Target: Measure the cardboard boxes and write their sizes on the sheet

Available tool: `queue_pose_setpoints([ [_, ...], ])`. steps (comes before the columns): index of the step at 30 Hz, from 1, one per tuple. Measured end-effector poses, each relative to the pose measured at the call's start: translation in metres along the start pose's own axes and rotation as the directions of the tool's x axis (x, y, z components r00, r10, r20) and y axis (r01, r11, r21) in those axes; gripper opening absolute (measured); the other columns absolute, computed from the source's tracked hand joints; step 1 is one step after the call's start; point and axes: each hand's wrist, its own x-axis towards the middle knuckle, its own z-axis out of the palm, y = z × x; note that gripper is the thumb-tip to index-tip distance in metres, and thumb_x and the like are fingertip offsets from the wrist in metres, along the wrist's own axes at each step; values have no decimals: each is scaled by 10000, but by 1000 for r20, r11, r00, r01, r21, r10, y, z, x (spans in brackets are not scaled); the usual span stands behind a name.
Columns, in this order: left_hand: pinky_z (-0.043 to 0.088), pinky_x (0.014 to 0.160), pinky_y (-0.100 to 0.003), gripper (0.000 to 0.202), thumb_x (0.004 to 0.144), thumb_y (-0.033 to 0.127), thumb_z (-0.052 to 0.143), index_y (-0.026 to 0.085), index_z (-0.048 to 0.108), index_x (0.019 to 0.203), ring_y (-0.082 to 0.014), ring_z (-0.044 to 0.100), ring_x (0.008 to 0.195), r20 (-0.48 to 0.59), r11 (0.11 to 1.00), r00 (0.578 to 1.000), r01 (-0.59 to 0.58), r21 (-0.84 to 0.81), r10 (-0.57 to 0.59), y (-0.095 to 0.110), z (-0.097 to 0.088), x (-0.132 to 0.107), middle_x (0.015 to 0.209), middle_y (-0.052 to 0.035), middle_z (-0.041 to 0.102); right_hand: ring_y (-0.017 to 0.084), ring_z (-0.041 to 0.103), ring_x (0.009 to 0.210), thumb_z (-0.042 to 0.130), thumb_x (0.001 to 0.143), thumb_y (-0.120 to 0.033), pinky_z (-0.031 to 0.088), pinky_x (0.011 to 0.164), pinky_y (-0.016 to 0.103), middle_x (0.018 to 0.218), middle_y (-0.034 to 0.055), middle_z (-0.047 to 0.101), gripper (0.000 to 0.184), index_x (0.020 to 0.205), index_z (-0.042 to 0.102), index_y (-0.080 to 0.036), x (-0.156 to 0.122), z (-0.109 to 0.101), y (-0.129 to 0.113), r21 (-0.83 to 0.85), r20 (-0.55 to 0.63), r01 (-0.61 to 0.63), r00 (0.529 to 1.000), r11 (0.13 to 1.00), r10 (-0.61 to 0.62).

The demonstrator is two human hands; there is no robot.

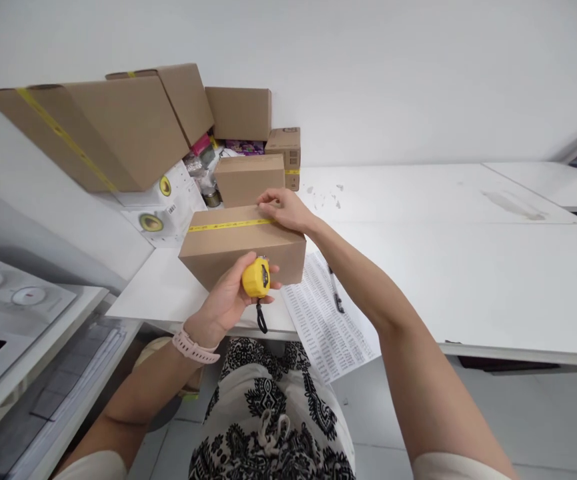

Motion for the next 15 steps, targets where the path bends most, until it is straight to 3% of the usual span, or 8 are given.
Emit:
queue_pose_setpoints([
  [3,569,550,-295,319,871,430,661,170,582,1039,-200,709,741,56,991,995,-92,94,87,-9,-9,-5,1090,-119,703,202,663,1001,628,897,-413,494,942,387,1072,59,750,270,1023,741,-203,-32,-21,-20,50,-103,111,989,993,-105],
  [5,572,589,-296,340,872,437,662,185,575,1083,-204,701,820,144,958,974,-201,204,174,-16,-17,-11,1184,-126,684,196,657,995,608,920,-451,501,890,365,1056,50,743,292,1049,732,-220,-63,-40,-22,12,-202,92,975,996,-88],
  [8,559,702,-298,353,883,396,668,222,563,1171,-191,659,925,328,835,921,-342,430,208,-33,-25,-17,1244,-101,662,190,645,838,588,931,-464,483,756,344,899,52,732,297,963,712,-196,-118,-58,1,-155,-293,-150,951,976,100],
  [10,526,720,-290,372,884,365,670,239,553,1214,-165,621,876,419,720,890,-409,561,180,-53,-25,-14,1164,-71,672,188,619,724,602,911,-477,448,690,340,804,51,717,296,875,679,-193,-154,-56,27,-352,-246,-395,914,849,323],
  [11,508,704,-287,379,884,356,668,242,549,1225,-153,596,819,448,668,879,-434,605,165,-65,-22,-11,1082,-51,675,195,616,701,626,887,-495,434,668,337,799,51,719,297,890,666,-200,-170,-51,39,-447,-213,-490,871,749,443],
  [13,480,674,-288,378,885,346,654,235,541,1228,-142,547,729,484,594,862,-470,653,151,-95,-14,1,921,-13,643,226,644,743,658,863,-495,426,657,332,872,69,736,323,1006,648,-206,-197,-34,58,-569,-139,-554,793,607,593],
  [15,484,700,-298,372,892,343,635,225,531,1230,-152,554,738,495,564,853,-493,662,166,-124,-6,15,880,-5,621,250,666,833,619,898,-409,437,684,337,990,105,739,333,1148,615,-189,-217,-16,67,-615,-86,-530,781,584,619],
])
